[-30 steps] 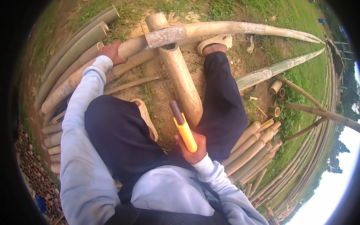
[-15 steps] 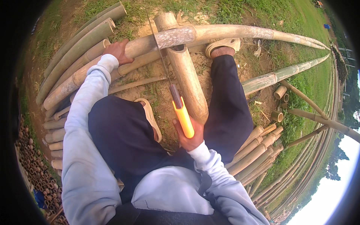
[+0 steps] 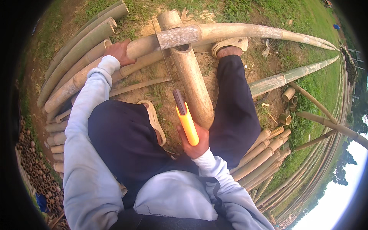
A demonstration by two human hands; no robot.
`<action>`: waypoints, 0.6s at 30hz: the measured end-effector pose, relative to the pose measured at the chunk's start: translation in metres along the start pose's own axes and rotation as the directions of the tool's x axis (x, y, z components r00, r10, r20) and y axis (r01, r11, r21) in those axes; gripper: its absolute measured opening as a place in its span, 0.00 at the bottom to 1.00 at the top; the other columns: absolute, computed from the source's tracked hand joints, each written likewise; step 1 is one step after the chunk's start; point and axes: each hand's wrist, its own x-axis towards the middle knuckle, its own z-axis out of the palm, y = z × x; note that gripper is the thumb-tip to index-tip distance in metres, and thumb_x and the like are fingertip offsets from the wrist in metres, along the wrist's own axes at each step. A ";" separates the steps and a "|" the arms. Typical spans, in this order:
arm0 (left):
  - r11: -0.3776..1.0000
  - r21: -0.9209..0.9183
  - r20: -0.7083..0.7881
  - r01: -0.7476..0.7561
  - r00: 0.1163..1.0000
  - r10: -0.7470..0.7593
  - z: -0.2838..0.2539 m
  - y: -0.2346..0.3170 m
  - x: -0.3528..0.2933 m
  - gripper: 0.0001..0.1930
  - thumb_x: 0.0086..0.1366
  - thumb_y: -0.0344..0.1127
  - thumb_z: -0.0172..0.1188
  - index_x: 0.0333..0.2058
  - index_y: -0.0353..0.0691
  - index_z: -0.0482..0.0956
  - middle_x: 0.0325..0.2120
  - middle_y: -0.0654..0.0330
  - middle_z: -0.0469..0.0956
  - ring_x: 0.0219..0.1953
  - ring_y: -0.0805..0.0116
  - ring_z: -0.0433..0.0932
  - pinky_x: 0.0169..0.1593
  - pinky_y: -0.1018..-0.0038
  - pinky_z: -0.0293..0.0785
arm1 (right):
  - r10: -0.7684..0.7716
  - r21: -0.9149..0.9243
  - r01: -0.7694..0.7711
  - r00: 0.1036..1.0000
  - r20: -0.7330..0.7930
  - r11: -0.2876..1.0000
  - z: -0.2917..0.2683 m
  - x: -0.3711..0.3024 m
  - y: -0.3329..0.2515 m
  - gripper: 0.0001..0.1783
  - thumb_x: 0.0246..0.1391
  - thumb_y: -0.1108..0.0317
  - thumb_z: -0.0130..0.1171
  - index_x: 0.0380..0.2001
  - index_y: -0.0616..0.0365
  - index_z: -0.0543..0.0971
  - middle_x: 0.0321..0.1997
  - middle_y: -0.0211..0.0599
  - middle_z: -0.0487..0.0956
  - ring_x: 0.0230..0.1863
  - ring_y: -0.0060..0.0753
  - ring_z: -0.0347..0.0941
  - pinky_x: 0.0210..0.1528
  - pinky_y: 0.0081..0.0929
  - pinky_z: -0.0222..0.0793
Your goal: The person sits on the ground and uses a hand saw to cut bamboo poles into shorter sections. They hold each pole steady with their left hand and saw with their right, stacking the cut pieces nearby.
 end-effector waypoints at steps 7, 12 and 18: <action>1.000 -0.002 0.011 0.031 0.999 -0.031 0.002 0.007 0.004 0.38 0.51 0.59 0.72 0.53 0.40 0.75 0.38 0.46 0.86 0.42 0.45 0.86 0.49 0.54 0.83 | 0.010 -0.007 -0.011 0.999 -0.033 1.000 0.009 0.056 -0.011 0.07 0.59 0.74 0.67 0.33 0.68 0.81 0.21 0.39 0.78 0.23 0.24 0.73 0.29 0.30 0.70; 1.000 -0.008 -0.001 -0.002 1.000 0.002 -0.002 0.002 0.006 0.39 0.49 0.59 0.72 0.53 0.39 0.75 0.37 0.45 0.86 0.41 0.44 0.86 0.49 0.53 0.83 | -0.148 0.110 0.149 0.989 -0.022 0.983 0.045 0.127 -0.007 0.12 0.62 0.68 0.67 0.31 0.67 0.79 0.22 0.38 0.78 0.23 0.25 0.69 0.29 0.33 0.67; 0.999 -0.037 -0.033 0.020 0.999 -0.021 0.009 -0.002 0.002 0.39 0.48 0.58 0.72 0.53 0.38 0.75 0.35 0.44 0.86 0.40 0.44 0.86 0.48 0.52 0.83 | -0.046 -0.109 0.044 0.999 -0.018 0.993 -0.022 -0.061 -0.007 0.16 0.58 0.78 0.67 0.50 0.65 0.84 0.29 0.40 0.84 0.31 0.32 0.84 0.39 0.26 0.77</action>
